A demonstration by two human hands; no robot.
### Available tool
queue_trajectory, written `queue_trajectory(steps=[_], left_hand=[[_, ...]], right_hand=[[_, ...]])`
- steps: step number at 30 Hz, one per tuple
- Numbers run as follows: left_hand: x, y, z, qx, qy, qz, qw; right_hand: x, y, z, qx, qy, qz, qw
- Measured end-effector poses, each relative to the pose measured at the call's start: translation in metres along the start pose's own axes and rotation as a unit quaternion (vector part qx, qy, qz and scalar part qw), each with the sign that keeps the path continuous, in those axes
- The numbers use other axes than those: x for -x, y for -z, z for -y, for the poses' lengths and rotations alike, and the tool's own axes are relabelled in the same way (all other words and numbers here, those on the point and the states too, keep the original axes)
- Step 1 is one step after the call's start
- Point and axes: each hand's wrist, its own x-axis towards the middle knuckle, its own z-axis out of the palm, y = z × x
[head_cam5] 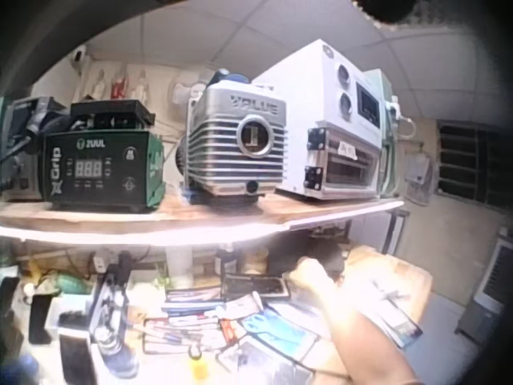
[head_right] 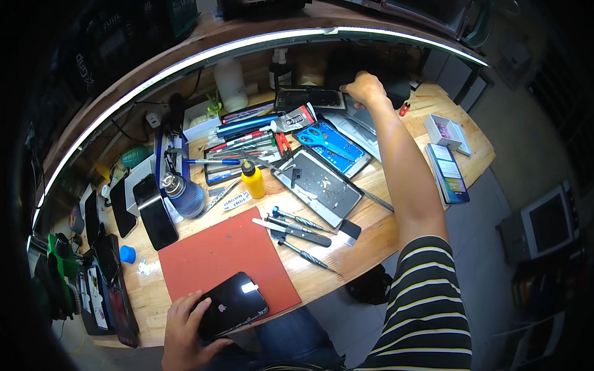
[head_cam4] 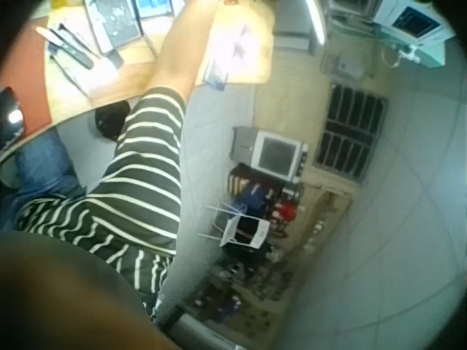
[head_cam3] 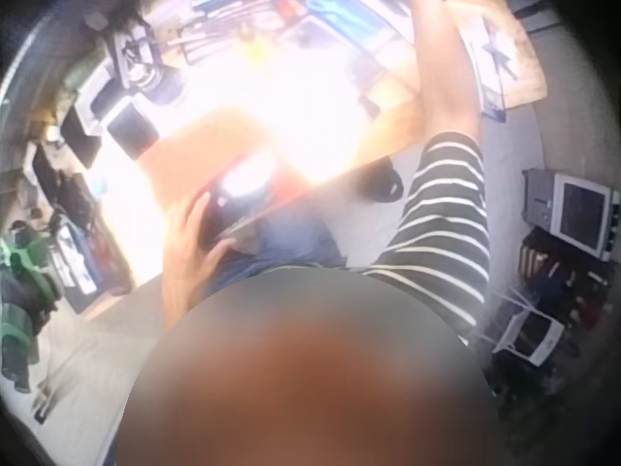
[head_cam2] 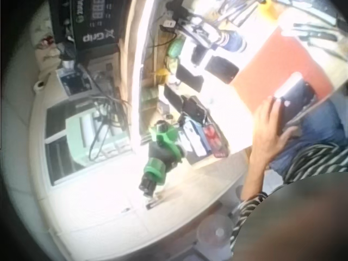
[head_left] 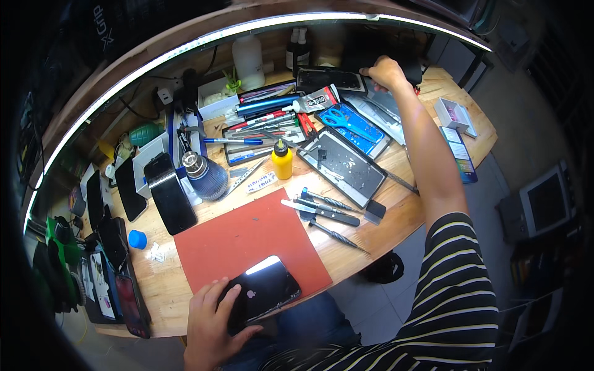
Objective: The person disassembles a smartphone, removes the battery, and replaces it with a new one. They then reassemble the phone, connect internal components, and test the device by turning it on and using the dialer.
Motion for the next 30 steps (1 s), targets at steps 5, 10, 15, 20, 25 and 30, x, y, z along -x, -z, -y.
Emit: queue_trajectory(steps=[5,10,15,20,25,30], left_hand=[[0.000,-0.010,0.005,-0.011,0.017,0.010,1.000],[-0.001,-0.012,0.013,0.027,0.005,0.003,1.000],[0.001,-0.011,0.013,0.034,0.007,-0.006,0.999],[0.001,-0.012,0.014,0.051,-0.002,-0.025,0.998],[0.003,-0.012,0.013,0.035,0.000,-0.030,0.999],[0.002,-0.009,0.002,0.004,0.011,-0.014,1.000]], right_hand=[[0.003,-0.008,-0.006,-0.070,-0.017,0.081,0.994],[0.004,-0.001,-0.020,-0.067,0.030,0.038,0.997],[0.022,0.032,-0.040,-0.054,0.029,-0.004,0.998],[0.075,0.071,-0.072,-0.093,0.048,-0.008,0.994],[0.146,0.090,-0.090,-0.139,0.057,0.010,0.989],[0.213,0.069,-0.099,-0.166,0.059,0.042,0.984]])
